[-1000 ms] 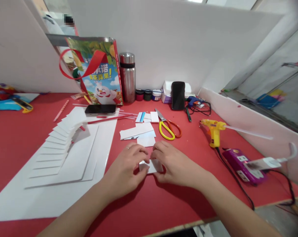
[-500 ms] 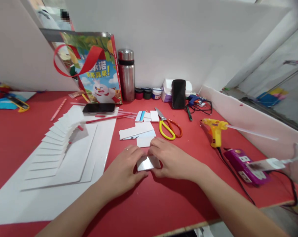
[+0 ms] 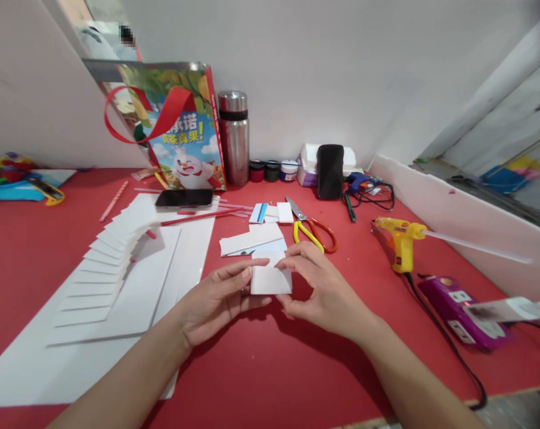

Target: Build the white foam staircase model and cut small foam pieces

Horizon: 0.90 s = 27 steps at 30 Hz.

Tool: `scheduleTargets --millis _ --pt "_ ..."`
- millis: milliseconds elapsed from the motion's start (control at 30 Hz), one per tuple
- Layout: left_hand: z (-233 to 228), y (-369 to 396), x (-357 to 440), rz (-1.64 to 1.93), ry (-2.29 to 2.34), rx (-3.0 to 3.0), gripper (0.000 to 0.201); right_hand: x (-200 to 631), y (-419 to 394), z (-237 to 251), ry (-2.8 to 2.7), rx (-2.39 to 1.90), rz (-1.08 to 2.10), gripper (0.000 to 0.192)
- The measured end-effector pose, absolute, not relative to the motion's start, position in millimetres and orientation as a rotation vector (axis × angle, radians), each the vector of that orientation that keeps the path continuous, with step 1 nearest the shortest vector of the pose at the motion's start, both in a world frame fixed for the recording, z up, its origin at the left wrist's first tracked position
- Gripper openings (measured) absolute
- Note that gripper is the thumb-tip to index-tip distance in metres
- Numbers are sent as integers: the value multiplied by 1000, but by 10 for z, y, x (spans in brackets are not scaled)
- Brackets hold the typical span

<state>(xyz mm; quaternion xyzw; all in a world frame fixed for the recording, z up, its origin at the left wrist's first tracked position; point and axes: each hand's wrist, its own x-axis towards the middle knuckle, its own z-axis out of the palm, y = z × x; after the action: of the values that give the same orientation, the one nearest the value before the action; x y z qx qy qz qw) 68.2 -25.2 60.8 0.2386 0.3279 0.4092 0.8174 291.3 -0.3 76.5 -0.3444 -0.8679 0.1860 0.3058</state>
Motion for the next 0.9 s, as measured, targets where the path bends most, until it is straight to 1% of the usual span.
scheduleTargets --millis 233,467,900 --pt "543 -235 679 869 674 475 26 2935 -13 736 -2326 -899 484 30" --pt "516 -228 665 864 645 513 21 2944 -11 711 -2351 -887 474 31" --pt "499 -220 659 863 636 533 19 2935 0 715 -2358 -873 492 30"
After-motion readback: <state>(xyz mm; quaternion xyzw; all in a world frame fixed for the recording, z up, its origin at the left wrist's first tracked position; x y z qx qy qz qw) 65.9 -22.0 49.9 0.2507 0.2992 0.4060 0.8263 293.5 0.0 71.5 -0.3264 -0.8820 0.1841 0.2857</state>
